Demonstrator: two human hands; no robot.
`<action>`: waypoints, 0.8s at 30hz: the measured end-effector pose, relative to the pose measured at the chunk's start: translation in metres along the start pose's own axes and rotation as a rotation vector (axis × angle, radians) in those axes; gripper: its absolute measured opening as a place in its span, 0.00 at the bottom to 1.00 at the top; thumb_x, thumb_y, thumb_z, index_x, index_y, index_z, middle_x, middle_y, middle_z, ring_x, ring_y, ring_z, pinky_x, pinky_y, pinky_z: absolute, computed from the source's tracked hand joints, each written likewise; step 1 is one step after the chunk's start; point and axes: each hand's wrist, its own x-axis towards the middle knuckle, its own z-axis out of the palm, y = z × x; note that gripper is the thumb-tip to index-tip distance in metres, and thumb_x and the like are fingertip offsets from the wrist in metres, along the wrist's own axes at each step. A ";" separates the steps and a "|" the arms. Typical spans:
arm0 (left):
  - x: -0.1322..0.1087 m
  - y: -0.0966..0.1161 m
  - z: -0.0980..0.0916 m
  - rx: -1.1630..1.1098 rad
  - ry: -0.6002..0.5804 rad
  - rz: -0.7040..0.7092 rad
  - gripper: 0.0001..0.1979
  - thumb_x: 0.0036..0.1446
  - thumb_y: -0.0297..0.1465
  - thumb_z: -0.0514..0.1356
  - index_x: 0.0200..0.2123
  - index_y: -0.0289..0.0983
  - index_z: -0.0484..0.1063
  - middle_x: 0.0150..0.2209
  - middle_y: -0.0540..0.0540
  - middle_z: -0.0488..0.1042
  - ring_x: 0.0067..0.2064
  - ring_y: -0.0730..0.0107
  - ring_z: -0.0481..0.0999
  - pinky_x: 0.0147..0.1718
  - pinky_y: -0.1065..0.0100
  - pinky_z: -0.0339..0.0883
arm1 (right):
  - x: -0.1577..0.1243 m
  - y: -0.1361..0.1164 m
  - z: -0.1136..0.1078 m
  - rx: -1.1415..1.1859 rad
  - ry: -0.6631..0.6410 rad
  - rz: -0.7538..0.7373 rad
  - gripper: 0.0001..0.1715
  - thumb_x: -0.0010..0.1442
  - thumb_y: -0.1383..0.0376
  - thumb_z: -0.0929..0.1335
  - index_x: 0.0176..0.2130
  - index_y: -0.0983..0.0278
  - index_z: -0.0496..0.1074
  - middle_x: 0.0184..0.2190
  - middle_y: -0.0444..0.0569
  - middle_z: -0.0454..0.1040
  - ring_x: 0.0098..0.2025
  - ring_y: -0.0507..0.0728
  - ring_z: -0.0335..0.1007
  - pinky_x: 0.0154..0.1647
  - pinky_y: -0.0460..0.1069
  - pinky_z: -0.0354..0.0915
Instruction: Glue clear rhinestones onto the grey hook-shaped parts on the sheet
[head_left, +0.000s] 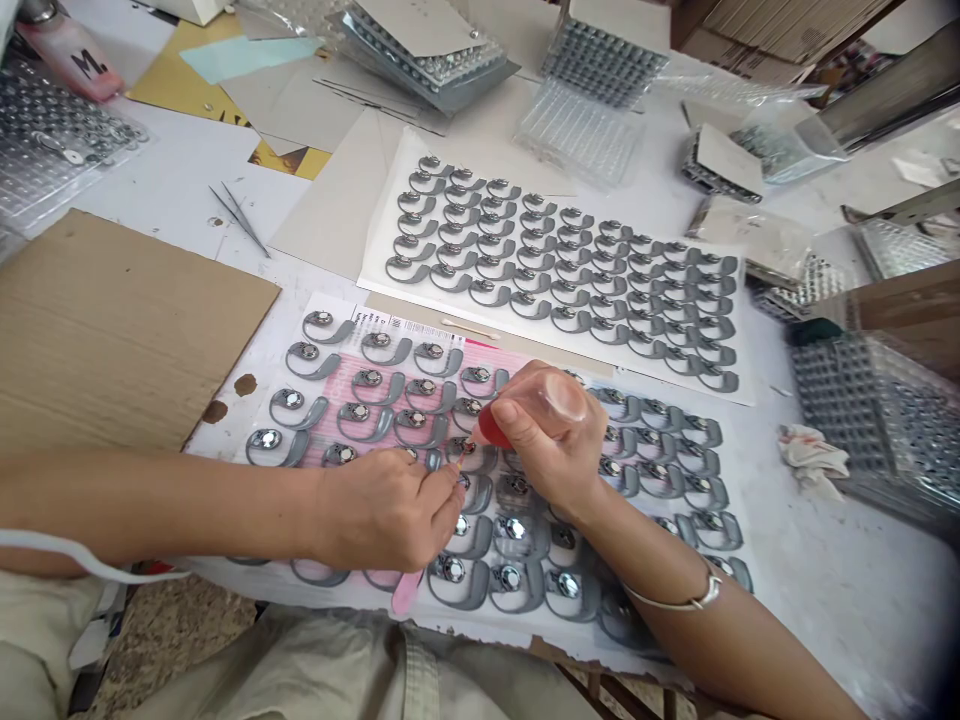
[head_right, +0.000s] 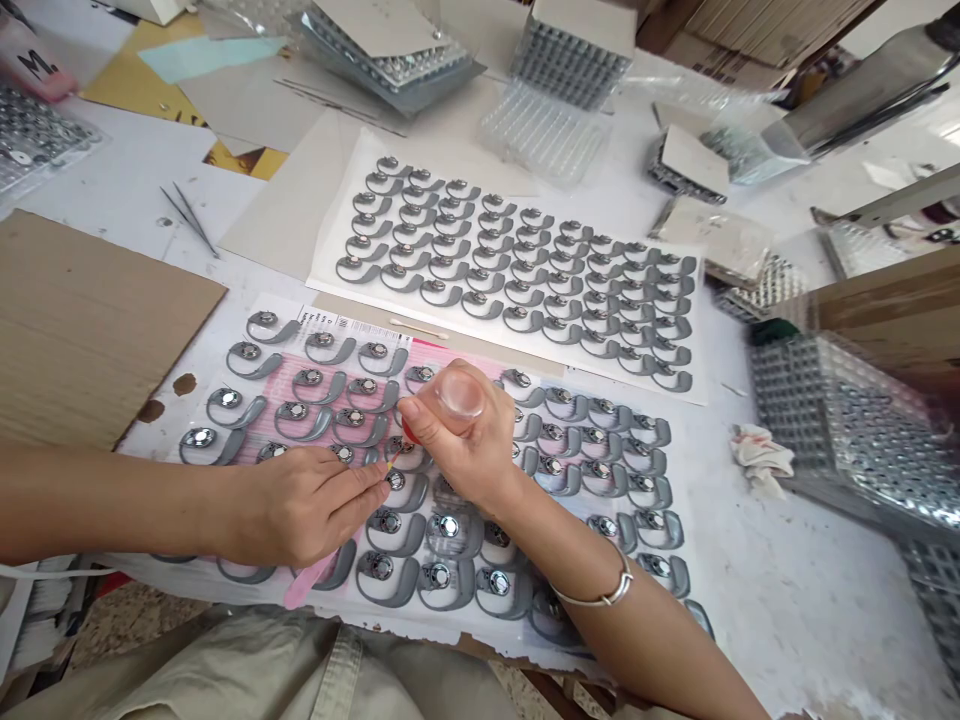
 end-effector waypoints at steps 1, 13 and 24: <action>0.000 0.000 0.000 0.003 0.002 -0.001 0.08 0.54 0.19 0.56 0.34 0.26 0.75 0.33 0.33 0.79 0.23 0.67 0.75 0.16 0.69 0.69 | 0.000 0.000 0.000 -0.004 0.003 -0.005 0.14 0.59 0.62 0.70 0.24 0.63 0.68 0.23 0.43 0.69 0.25 0.51 0.64 0.28 0.49 0.60; 0.001 0.000 -0.001 0.009 -0.005 0.005 0.08 0.55 0.19 0.55 0.34 0.26 0.75 0.34 0.33 0.79 0.24 0.67 0.76 0.17 0.70 0.70 | 0.001 0.001 0.000 -0.037 0.035 -0.056 0.14 0.59 0.60 0.70 0.25 0.61 0.67 0.22 0.43 0.70 0.25 0.52 0.64 0.28 0.50 0.61; 0.001 -0.001 -0.002 0.003 -0.010 0.009 0.08 0.55 0.19 0.54 0.35 0.25 0.74 0.33 0.33 0.78 0.22 0.68 0.74 0.16 0.70 0.67 | 0.000 0.002 0.000 -0.040 0.041 -0.059 0.15 0.59 0.59 0.69 0.24 0.62 0.67 0.22 0.43 0.69 0.25 0.52 0.64 0.28 0.50 0.61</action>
